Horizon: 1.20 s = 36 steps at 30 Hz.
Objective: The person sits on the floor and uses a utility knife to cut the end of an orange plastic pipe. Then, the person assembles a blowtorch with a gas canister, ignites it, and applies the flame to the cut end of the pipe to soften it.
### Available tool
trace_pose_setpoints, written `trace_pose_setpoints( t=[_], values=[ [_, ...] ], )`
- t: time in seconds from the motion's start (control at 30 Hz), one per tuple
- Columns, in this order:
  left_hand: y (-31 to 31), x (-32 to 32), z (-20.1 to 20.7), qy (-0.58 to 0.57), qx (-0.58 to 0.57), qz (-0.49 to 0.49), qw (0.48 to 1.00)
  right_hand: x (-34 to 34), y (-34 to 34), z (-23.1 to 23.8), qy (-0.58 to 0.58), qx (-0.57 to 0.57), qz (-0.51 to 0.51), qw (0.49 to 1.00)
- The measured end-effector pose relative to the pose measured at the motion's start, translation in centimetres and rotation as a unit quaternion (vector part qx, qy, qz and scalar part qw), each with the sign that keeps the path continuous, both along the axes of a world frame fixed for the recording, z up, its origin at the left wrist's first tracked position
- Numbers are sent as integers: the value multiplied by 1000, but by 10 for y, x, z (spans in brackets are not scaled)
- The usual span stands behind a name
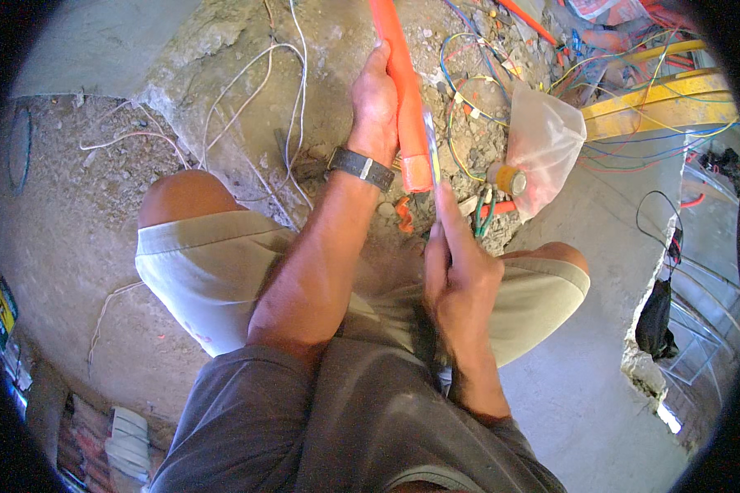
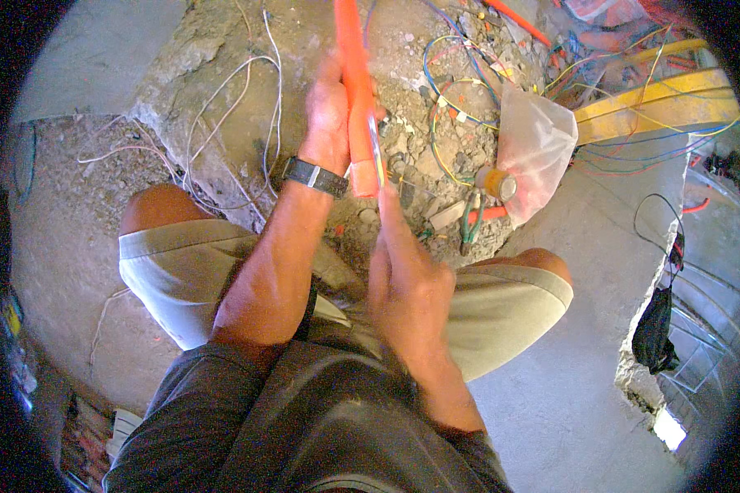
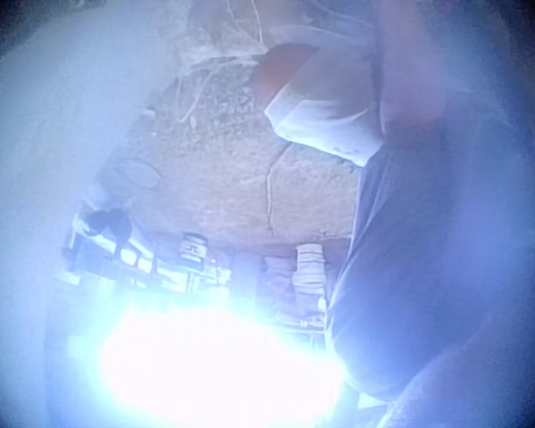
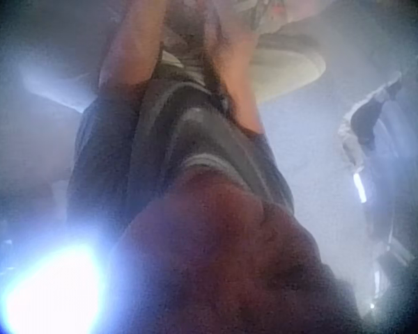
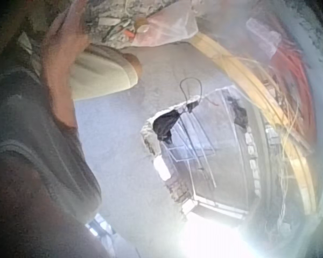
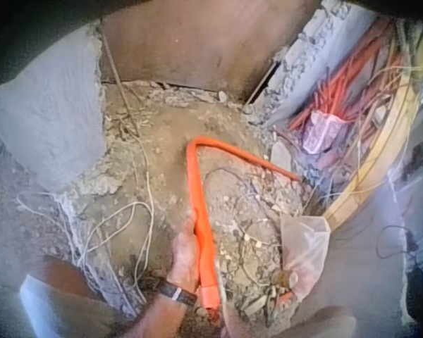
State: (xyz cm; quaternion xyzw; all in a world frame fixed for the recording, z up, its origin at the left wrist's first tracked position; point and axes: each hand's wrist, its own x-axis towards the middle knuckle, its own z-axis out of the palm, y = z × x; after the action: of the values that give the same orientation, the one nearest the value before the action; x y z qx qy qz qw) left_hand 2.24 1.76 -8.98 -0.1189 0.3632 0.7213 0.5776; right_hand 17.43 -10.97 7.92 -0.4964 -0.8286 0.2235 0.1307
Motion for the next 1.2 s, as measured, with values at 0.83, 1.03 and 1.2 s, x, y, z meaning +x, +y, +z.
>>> trace_pose_setpoints(
  t=[0.83,1.03,1.2],
  values=[
    [5,8,-14,2,-5,-5,1000,-11,27,-12,-132,10,44,990],
    [0,20,1,-7,-61,37,997,6,0,0,-72,-31,-13,997],
    [1,14,-13,-15,-36,2,999,-4,20,-10,-86,-13,21,996]
  ],
)
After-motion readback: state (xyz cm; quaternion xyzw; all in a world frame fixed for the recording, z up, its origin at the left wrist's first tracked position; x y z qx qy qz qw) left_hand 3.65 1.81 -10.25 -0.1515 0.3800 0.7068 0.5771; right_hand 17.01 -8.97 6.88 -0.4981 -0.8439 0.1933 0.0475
